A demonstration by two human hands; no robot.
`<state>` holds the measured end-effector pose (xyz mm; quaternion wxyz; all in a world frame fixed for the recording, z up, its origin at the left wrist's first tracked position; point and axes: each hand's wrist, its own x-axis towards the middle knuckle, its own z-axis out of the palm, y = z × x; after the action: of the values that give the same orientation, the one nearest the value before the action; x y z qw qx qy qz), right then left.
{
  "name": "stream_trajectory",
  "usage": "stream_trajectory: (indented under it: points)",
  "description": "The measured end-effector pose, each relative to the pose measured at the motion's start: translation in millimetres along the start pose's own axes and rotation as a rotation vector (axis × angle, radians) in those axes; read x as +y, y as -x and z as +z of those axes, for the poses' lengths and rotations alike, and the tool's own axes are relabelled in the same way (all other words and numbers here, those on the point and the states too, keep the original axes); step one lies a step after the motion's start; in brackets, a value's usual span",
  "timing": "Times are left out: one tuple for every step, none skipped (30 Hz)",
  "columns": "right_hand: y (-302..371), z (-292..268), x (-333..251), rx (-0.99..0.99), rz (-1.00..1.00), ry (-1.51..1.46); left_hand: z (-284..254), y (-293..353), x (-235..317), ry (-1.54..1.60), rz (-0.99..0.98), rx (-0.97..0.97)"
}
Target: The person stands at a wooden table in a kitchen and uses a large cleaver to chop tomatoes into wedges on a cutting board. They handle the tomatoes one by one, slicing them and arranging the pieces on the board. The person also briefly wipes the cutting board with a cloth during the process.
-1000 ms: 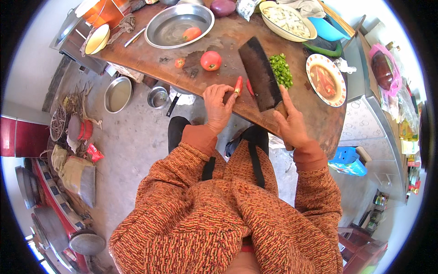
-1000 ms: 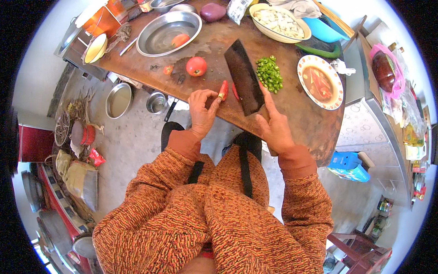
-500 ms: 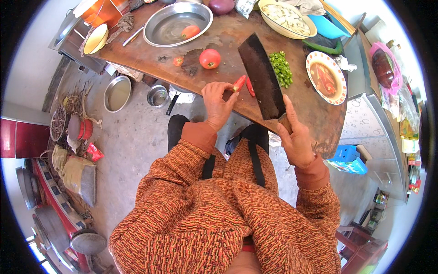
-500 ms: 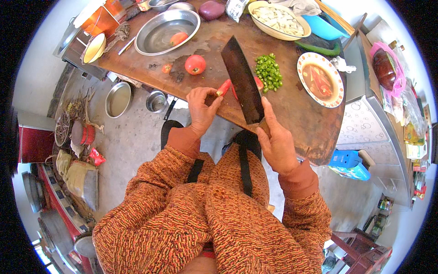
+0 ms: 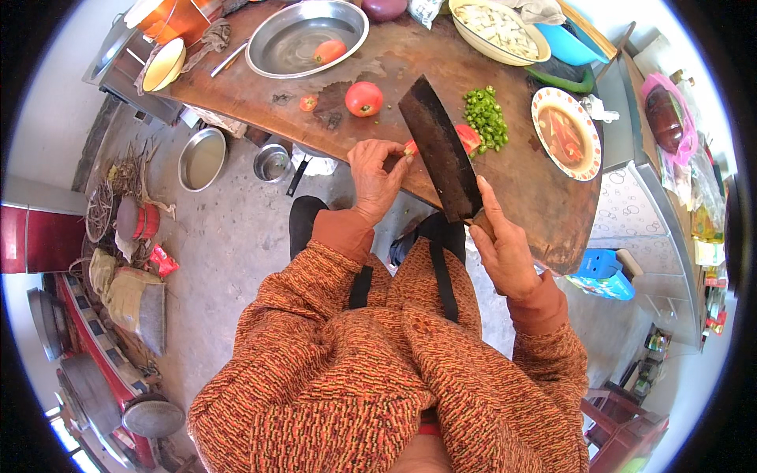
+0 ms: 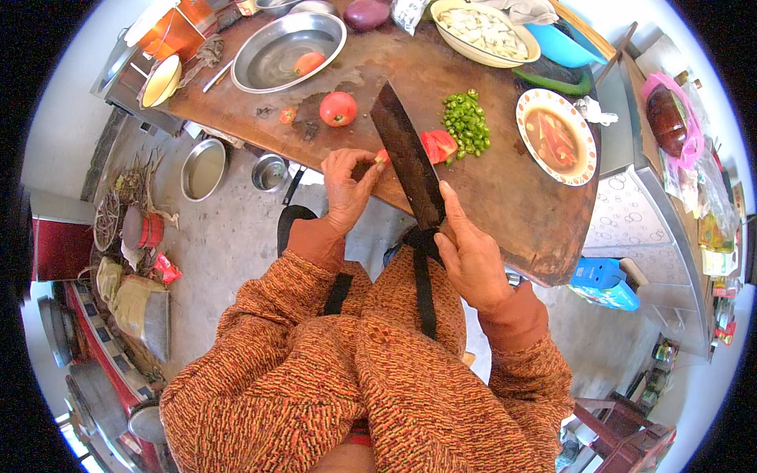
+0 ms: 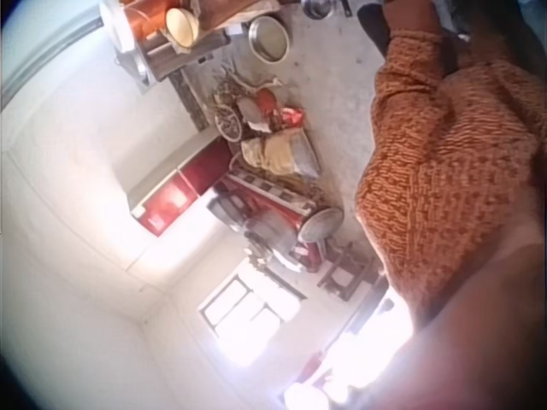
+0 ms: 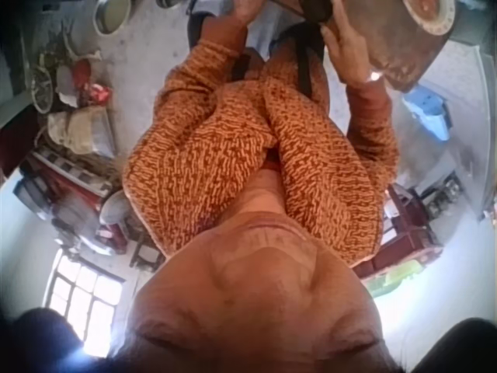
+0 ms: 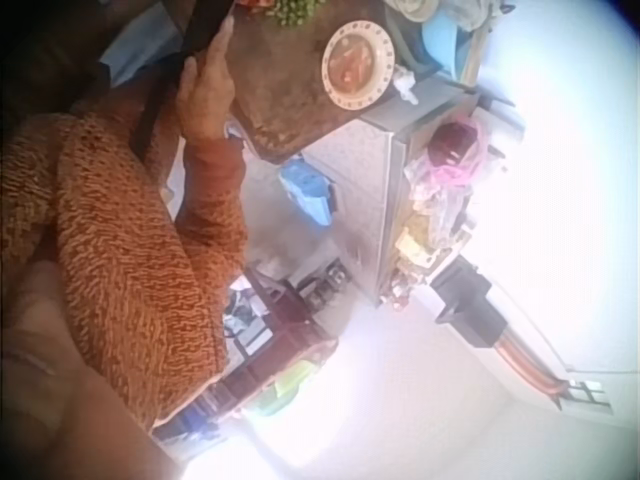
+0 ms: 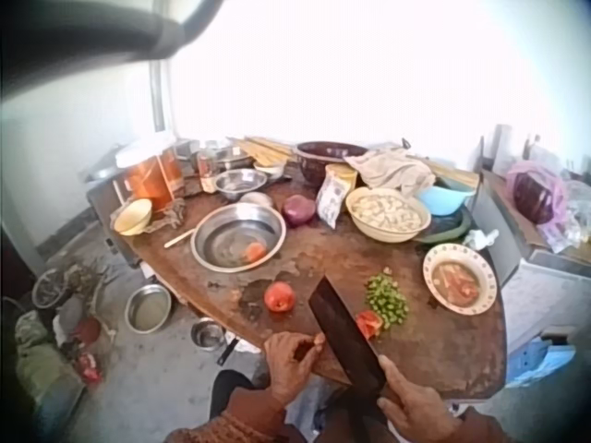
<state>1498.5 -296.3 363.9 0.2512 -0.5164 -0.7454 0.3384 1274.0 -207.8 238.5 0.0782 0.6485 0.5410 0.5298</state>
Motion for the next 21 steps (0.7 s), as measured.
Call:
stream_trajectory:
  points:
    - [0.3,-0.8,-1.1,-0.004,-0.003,0.007,0.4,0.0,-0.2,0.001,0.005,0.007]
    - [0.5,-1.8,-2.3,-0.008,-0.007,0.015,0.6,0.0,-0.4,0.001,0.009,0.014]
    - [0.4,-1.8,-3.7,-0.008,-0.016,0.022,0.5,-0.1,-0.7,0.004,0.006,0.013]
    - [0.1,-1.6,-4.5,-0.01,-0.024,0.026,0.2,-0.1,-1.0,0.006,0.003,0.012]
    - [-0.5,-1.5,-4.9,-0.012,-0.032,0.029,-0.3,0.2,-1.4,0.008,0.0,0.011]
    - [-1.9,-1.8,-5.5,-0.014,-0.04,0.028,-0.5,-0.1,-1.3,0.007,0.004,0.012]
    - [-2.6,-1.9,-5.7,-0.016,-0.048,0.028,-0.9,-0.2,-1.4,0.006,0.007,0.013]
    - [-2.4,-1.9,-5.4,-0.02,-0.035,0.03,-1.1,-0.1,-1.4,0.005,0.009,0.014]
    - [-2.7,-1.6,-4.8,-0.026,-0.024,0.031,-1.4,-0.1,-2.0,0.013,0.005,0.009]
    - [-2.9,-1.3,-4.9,-0.032,-0.011,0.032,-1.4,0.3,-2.7,0.02,0.0,0.005]
    - [-3.2,-1.0,-5.1,-0.038,0.002,0.034,-1.3,0.5,-3.2,0.027,-0.005,0.001]
    - [-2.7,-0.7,-5.6,-0.045,0.018,0.033,-1.2,0.8,-3.0,0.041,-0.007,0.008]
    - [-2.5,-0.4,-6.0,-0.052,0.035,0.033,-0.9,1.1,-2.8,0.054,-0.01,0.015]
    - [-2.6,1.4,-2.9,-0.038,-0.004,0.03,-1.1,1.4,-2.7,0.068,-0.012,0.021]
    - [-2.6,4.3,2.7,-0.022,-0.042,0.027,-1.5,0.9,-2.5,0.066,-0.008,0.019]
    - [-2.2,6.2,4.4,-0.009,-0.062,0.046,-2.2,0.3,-2.1,0.063,-0.003,0.016]
    - [-1.7,8.1,5.9,0.005,-0.082,0.066,-2.8,-0.3,-1.9,0.061,0.002,0.014]
    - [-0.8,11.0,4.6,0.014,-0.085,0.109,-3.3,0.0,-2.8,0.054,0.002,0.009]
    - [-0.4,12.7,3.7,0.022,-0.088,0.151,-3.6,0.4,-3.9,0.046,0.002,0.004]
    - [-1.4,12.6,3.2,0.023,-0.086,0.155,-3.8,0.5,-4.6,0.039,0.003,-0.002]
    - [-2.3,12.1,2.4,0.024,-0.082,0.161,-3.4,0.9,-4.7,0.036,0.003,-0.003]
